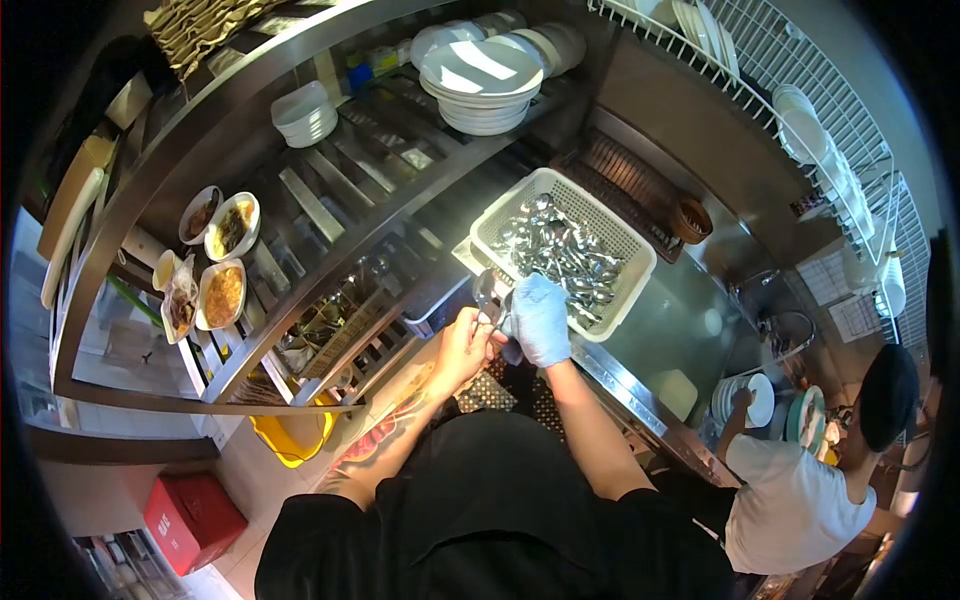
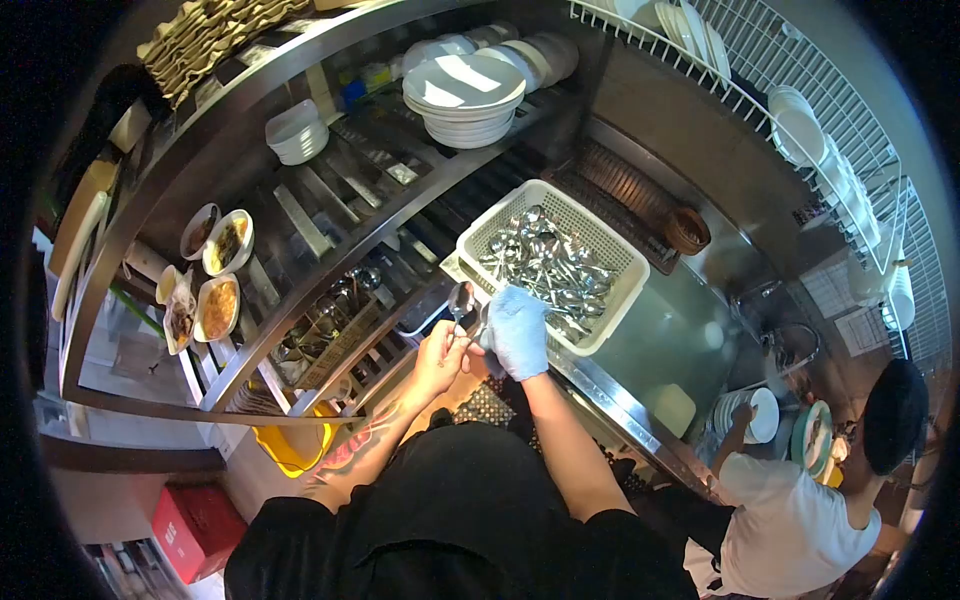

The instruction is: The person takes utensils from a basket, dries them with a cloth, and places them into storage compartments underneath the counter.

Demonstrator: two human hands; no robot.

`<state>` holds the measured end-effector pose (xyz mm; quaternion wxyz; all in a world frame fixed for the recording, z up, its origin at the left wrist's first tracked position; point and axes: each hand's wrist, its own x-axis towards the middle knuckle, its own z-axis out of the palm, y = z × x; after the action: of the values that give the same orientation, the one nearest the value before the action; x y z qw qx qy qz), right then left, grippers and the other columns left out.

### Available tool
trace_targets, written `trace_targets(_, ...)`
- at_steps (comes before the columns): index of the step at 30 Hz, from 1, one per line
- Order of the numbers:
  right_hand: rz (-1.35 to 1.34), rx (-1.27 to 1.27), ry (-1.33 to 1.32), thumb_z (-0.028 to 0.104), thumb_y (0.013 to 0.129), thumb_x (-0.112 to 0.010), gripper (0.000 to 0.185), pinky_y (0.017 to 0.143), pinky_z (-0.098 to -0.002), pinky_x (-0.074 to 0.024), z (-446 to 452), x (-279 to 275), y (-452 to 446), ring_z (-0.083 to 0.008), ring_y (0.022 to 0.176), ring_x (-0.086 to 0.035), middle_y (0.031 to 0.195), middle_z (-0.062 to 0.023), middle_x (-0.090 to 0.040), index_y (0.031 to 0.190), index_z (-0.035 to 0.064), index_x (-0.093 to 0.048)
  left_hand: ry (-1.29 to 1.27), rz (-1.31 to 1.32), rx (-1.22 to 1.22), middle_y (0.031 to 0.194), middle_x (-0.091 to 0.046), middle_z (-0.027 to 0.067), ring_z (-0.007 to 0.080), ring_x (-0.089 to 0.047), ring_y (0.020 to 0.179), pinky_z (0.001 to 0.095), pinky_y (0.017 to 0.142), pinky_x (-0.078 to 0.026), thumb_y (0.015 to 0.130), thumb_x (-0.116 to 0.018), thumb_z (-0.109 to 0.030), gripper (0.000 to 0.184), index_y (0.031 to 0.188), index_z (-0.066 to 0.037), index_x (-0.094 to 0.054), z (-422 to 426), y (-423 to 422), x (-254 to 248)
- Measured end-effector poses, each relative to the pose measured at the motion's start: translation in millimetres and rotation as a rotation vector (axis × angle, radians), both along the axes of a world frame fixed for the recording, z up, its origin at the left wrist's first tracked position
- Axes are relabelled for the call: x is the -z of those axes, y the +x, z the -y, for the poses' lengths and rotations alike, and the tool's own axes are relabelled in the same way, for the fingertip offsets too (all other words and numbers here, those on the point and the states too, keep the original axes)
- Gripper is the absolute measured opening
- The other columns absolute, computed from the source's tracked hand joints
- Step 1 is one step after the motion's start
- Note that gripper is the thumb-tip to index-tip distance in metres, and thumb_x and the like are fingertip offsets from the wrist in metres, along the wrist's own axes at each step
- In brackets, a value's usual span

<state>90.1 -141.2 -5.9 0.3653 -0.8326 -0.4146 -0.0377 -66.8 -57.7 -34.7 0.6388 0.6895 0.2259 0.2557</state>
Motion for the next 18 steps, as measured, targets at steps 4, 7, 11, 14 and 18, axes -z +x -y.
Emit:
trace_targets(4,0.152,-0.074,0.097,0.020,0.092,-0.059,0.022,0.063,-0.0481,-0.0484,1.2,-11.5,11.0,-0.0388,0.067,-0.063,0.072,-0.0174,-0.062,0.078,0.0031,-0.061,-0.033,-0.097,0.139,0.087,-0.074,0.0101,0.0070,-0.054,0.058,0.0232,0.055,-0.046,0.105,-0.052,-0.011,0.010,0.107,-0.002,-0.054,-8.2,3.1,-16.8)
trace_targets(7,-0.358,-0.041,0.549,0.022,0.084,-0.065,0.019,0.058,-0.0440,-0.0466,9.8,-54.9,7.8,-0.0346,0.064,-0.062,0.070,-0.0153,-0.062,0.078,0.0044,-0.065,0.191,-0.106,0.186,0.086,-0.074,0.0076,0.0063,-0.053,0.059,0.0241,0.055,-0.045,0.104,-0.053,-0.011,0.011,0.108,-0.002,-0.055,-16.7,-2.6,-35.0)
trace_targets(11,0.327,-0.242,-0.368,0.021,0.063,-0.078,0.021,0.064,-0.0386,-0.0513,26.6,-82.7,54.7,-0.0298,0.070,-0.066,0.079,-0.0096,-0.068,0.082,0.0139,-0.071,0.392,-0.225,0.448,0.084,-0.073,0.0104,0.0148,-0.071,0.073,0.0305,0.063,-0.052,0.101,-0.055,-0.008,0.010,0.106,0.000,-0.059,-39.6,-17.8,-44.4)
trace_targets(14,0.002,-0.459,0.346,0.028,0.072,-0.075,0.021,0.071,-0.0429,-0.0507,21.8,-18.4,36.8,-0.0282,0.087,-0.066,0.090,-0.0121,-0.069,0.085,0.0122,-0.071,0.656,-0.310,0.614,0.083,-0.072,0.0132,0.0266,-0.074,0.080,0.0378,0.071,-0.055,0.087,-0.057,0.002,0.017,0.102,0.000,-0.064,-49.1,-10.4,-71.5)
trace_targets(18,-0.242,-0.830,0.007,0.022,0.084,-0.070,0.018,0.075,-0.0403,-0.0526,6.9,8.6,24.9,-0.0225,0.083,-0.067,0.090,-0.0139,-0.071,0.092,0.0066,-0.072,0.734,-0.354,0.705,0.090,-0.071,0.0203,0.0393,-0.069,0.094,0.0452,0.080,-0.053,0.079,-0.064,-0.003,0.024,0.102,-0.002,-0.070,-61.5,-7.9,-81.8)
